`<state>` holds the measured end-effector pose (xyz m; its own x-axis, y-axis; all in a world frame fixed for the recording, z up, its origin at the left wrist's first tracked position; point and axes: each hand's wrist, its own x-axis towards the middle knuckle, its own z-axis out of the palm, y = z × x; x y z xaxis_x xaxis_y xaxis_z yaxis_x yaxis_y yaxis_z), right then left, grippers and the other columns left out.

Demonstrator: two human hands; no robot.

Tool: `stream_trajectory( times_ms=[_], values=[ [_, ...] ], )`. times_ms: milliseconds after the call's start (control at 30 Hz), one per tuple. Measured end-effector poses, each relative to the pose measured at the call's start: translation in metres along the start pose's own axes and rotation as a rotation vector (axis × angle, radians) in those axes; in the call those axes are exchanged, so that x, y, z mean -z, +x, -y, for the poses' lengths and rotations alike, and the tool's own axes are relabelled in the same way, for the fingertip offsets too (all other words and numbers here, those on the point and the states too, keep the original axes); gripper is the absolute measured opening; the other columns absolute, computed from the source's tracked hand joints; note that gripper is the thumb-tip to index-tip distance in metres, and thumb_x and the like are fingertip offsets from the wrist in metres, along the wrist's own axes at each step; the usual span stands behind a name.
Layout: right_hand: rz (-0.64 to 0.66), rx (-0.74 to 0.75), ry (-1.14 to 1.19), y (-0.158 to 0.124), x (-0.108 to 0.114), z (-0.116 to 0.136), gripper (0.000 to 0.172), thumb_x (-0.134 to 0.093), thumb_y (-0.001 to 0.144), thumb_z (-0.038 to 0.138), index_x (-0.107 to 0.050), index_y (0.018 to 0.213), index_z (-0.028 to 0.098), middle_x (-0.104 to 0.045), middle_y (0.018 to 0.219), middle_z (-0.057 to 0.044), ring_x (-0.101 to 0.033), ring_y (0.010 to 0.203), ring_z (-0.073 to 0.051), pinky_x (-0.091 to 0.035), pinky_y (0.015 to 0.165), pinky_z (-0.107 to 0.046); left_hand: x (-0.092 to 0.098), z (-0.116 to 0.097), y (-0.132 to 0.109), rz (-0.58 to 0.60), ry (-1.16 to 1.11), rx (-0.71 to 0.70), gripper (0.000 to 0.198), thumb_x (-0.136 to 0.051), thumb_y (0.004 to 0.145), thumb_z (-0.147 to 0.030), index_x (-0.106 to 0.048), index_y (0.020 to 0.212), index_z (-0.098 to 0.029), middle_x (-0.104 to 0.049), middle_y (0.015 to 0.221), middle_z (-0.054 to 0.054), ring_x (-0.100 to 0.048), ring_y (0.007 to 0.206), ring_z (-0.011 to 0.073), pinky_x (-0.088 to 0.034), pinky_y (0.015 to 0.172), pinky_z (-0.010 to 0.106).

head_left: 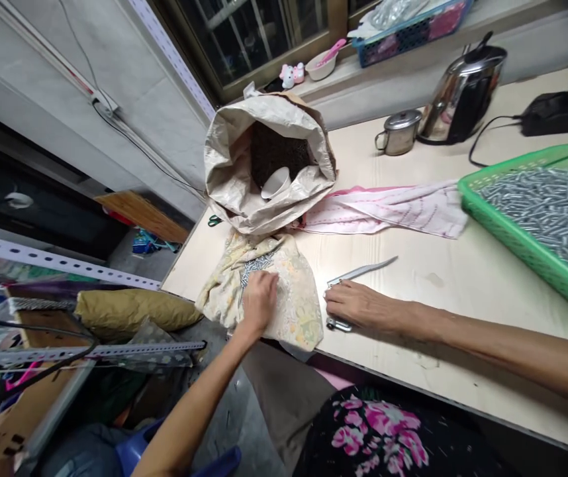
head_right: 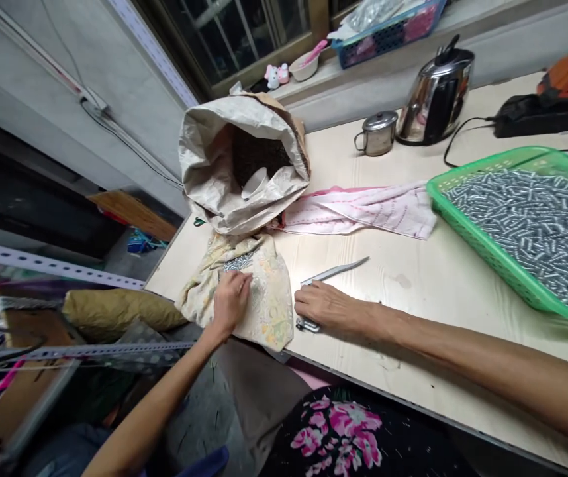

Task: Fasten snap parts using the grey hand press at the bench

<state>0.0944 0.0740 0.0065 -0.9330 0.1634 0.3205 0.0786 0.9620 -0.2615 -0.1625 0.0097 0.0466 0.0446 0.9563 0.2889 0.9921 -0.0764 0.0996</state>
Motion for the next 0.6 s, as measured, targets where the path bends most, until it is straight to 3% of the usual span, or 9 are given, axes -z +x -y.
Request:
stream_trajectory(
  times_ms=[67, 167, 300, 433, 500, 600],
  values=[
    [-0.054, 0.037, 0.012, -0.003, 0.003, 0.002, 0.018, -0.043, 0.099, 0.011, -0.057, 0.090, 0.018, -0.059, 0.090, -0.005, -0.047, 0.081, -0.018, -0.033, 0.073, -0.033, -0.005, 0.027, 0.024, 0.078, 0.095, 0.082, 0.026, -0.043, 0.099, -0.024, -0.069, 0.100, -0.018, -0.065, 0.097, 0.010, -0.056, 0.096, 0.0231, -0.047, 0.084, 0.035],
    [-0.084, 0.057, -0.093, -0.012, 0.009, 0.006, 0.022, -0.041, 0.099, 0.010, -0.057, 0.086, 0.018, -0.058, 0.085, -0.003, -0.046, 0.077, -0.018, -0.032, 0.071, -0.033, -0.016, 0.046, 0.046, 0.200, 0.182, 0.064, 0.023, -0.046, 0.098, -0.022, -0.068, 0.101, -0.017, -0.064, 0.103, 0.010, -0.054, 0.101, 0.0246, -0.045, 0.084, 0.034],
    [0.002, 0.067, -0.225, -0.023, 0.012, 0.005, 0.024, -0.043, 0.095, 0.004, -0.056, 0.081, 0.019, -0.058, 0.081, -0.001, -0.045, 0.072, -0.017, -0.034, 0.069, -0.033, -0.025, 0.049, 0.054, 0.308, 0.236, -0.069, 0.022, -0.046, 0.098, -0.020, -0.067, 0.100, -0.018, -0.062, 0.103, 0.011, -0.052, 0.101, 0.0251, -0.043, 0.082, 0.034],
    [0.008, 0.029, -0.102, -0.020, 0.017, 0.005, 0.025, -0.039, 0.100, 0.011, -0.058, 0.085, 0.019, -0.061, 0.083, -0.003, -0.050, 0.074, -0.017, -0.039, 0.066, -0.033, -0.024, 0.049, 0.056, 0.367, 0.284, -0.129, 0.025, -0.041, 0.099, -0.019, -0.066, 0.098, -0.016, -0.063, 0.102, 0.012, -0.052, 0.100, 0.0256, -0.042, 0.080, 0.035],
    [-0.066, -0.042, 0.037, -0.017, 0.027, 0.006, 0.027, -0.035, 0.102, 0.017, -0.060, 0.093, 0.020, -0.064, 0.087, -0.004, -0.055, 0.079, -0.017, -0.044, 0.069, -0.032, -0.021, 0.049, 0.058, 0.364, 0.247, -0.109, 0.025, -0.042, 0.098, -0.019, -0.066, 0.096, -0.016, -0.063, 0.102, 0.012, -0.053, 0.101, 0.0253, -0.043, 0.082, 0.034],
    [-0.344, -0.259, 0.116, -0.028, 0.063, 0.006, 0.026, -0.035, 0.102, 0.024, -0.060, 0.110, 0.022, -0.065, 0.091, -0.005, -0.060, 0.081, -0.018, -0.050, 0.071, -0.034, -0.014, 0.042, 0.055, 0.281, 0.100, -0.058, 0.019, -0.047, 0.094, -0.017, -0.066, 0.091, -0.016, -0.065, 0.100, 0.012, -0.056, 0.100, 0.0245, -0.044, 0.086, 0.034]
  ],
)
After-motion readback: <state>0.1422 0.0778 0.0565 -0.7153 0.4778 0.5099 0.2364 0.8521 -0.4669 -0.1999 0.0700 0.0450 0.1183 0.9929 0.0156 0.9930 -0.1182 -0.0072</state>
